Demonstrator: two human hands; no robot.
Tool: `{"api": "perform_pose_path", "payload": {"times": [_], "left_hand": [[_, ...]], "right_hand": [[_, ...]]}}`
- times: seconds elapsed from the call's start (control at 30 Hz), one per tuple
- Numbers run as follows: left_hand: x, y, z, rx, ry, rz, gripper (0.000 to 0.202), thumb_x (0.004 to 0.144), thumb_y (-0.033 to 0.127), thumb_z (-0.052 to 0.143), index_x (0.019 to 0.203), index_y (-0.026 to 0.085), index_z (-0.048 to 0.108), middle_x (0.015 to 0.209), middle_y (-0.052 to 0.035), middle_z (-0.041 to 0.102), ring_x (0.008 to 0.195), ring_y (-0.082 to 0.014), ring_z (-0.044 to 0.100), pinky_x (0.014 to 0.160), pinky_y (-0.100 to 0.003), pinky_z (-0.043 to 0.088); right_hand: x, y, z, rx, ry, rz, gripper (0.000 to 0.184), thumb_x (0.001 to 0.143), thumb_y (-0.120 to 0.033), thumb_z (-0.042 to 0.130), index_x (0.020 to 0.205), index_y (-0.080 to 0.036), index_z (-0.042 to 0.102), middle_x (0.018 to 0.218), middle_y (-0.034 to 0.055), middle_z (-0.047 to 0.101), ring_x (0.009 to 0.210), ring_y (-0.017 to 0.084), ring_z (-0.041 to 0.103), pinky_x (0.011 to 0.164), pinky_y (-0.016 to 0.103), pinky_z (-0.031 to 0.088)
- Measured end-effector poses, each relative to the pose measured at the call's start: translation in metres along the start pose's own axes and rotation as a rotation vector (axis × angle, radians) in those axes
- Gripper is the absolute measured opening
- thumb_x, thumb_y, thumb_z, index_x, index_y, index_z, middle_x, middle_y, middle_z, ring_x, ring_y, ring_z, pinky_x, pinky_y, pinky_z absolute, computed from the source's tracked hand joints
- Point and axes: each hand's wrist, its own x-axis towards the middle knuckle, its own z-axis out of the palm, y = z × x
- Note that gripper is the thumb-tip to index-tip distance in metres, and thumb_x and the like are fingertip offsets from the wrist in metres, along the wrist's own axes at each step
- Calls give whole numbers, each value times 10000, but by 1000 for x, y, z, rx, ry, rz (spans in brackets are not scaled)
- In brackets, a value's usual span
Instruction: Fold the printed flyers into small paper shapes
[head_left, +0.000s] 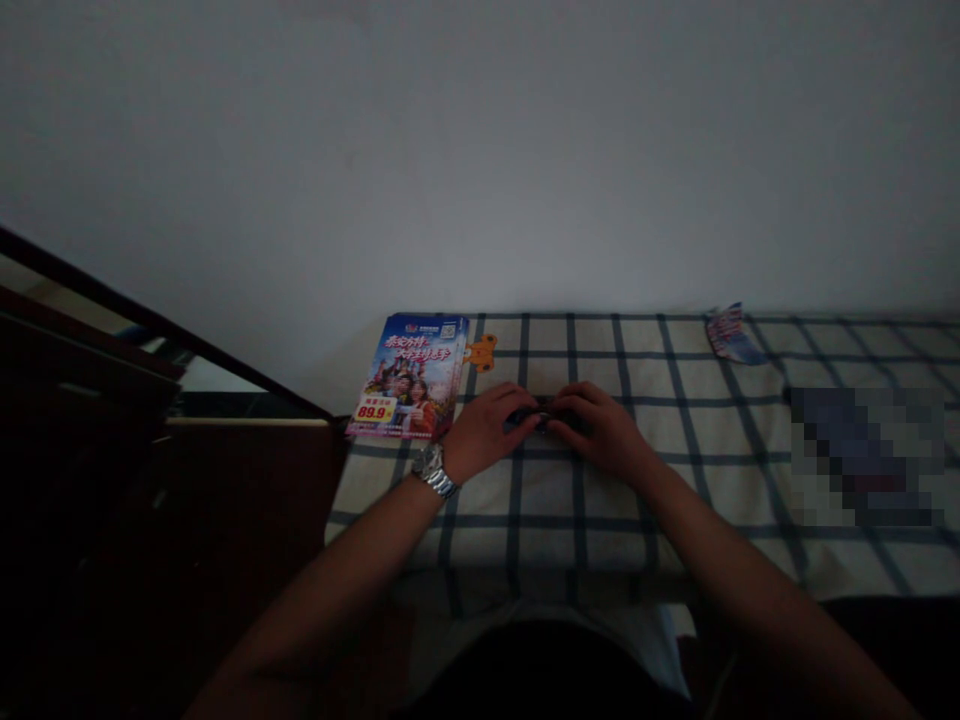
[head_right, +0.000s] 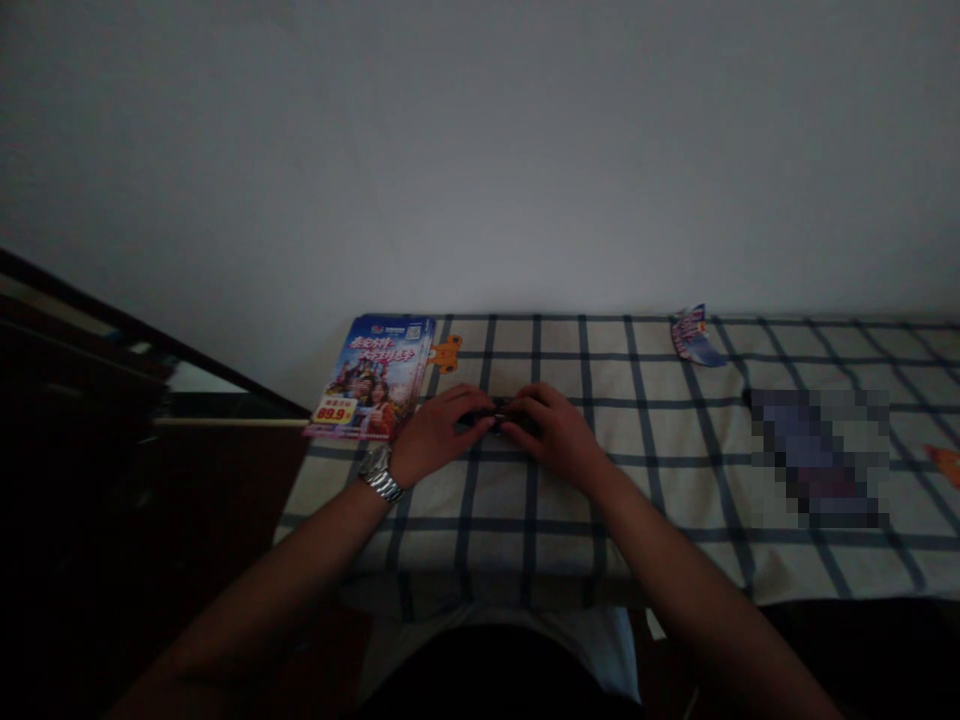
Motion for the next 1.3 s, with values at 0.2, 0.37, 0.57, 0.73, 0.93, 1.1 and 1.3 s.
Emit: {"api": "perform_pose_path", "payload": {"times": [0.2,0.37,0.57,0.73,0.93,1.1,1.3], "left_hand": [[0,0,0,-6,-9,-7,162,977,330,602,1097,240,661,1108,-35,664,1052,-192,653,941,-353,542],[-1,-1,0,11,-13,-12,174,974,327,610,1113,237,662,1127,-36,656,1062,-193,648,941,-355,543],[-1,-1,2,20,3,2,178,986,323,594,1122,234,666,1129,-41,661,1063,-190,646,952,-356,542],[1,0,2,48,10,12,174,983,311,597,1116,225,670,1113,-47,672,1061,-202,645,954,-373,541],[1,1,0,43,-4,8,187,992,326,586,1126,225,668,1117,-51,664,1061,-203,642,951,-371,541],[0,1,0,25,-3,14,250,978,381,612,1182,243,658,1161,-62,639,1108,-213,630,969,-374,539],[-1,-2,-2,-12,9,21,282,943,341,665,1209,253,629,1194,-57,615,1140,-216,620,1008,-380,529]], "right_hand": [[-1,0,2,-38,-11,-12,208,948,-346,648,1129,-271,717,1125,98,646,1037,266,647,902,444,563],[-1,0,3,-52,-21,-14,205,952,-336,643,1123,-260,727,1121,108,641,1043,272,640,908,452,559],[0,1,4,-57,-17,-29,213,952,-337,640,1138,-273,721,1125,105,644,1043,272,634,903,458,560],[0,1,3,-50,-23,-28,207,956,-336,636,1129,-258,717,1120,104,644,1046,268,633,913,448,552],[0,2,4,-40,-23,-28,197,960,-343,631,1110,-248,716,1119,110,651,1049,274,631,915,459,543],[1,3,3,7,-1,2,178,974,-332,610,1101,-252,707,1101,99,657,1012,253,649,890,439,555],[1,0,0,11,17,69,151,973,-327,617,1067,-243,700,1064,91,668,996,251,648,892,418,539]]}}
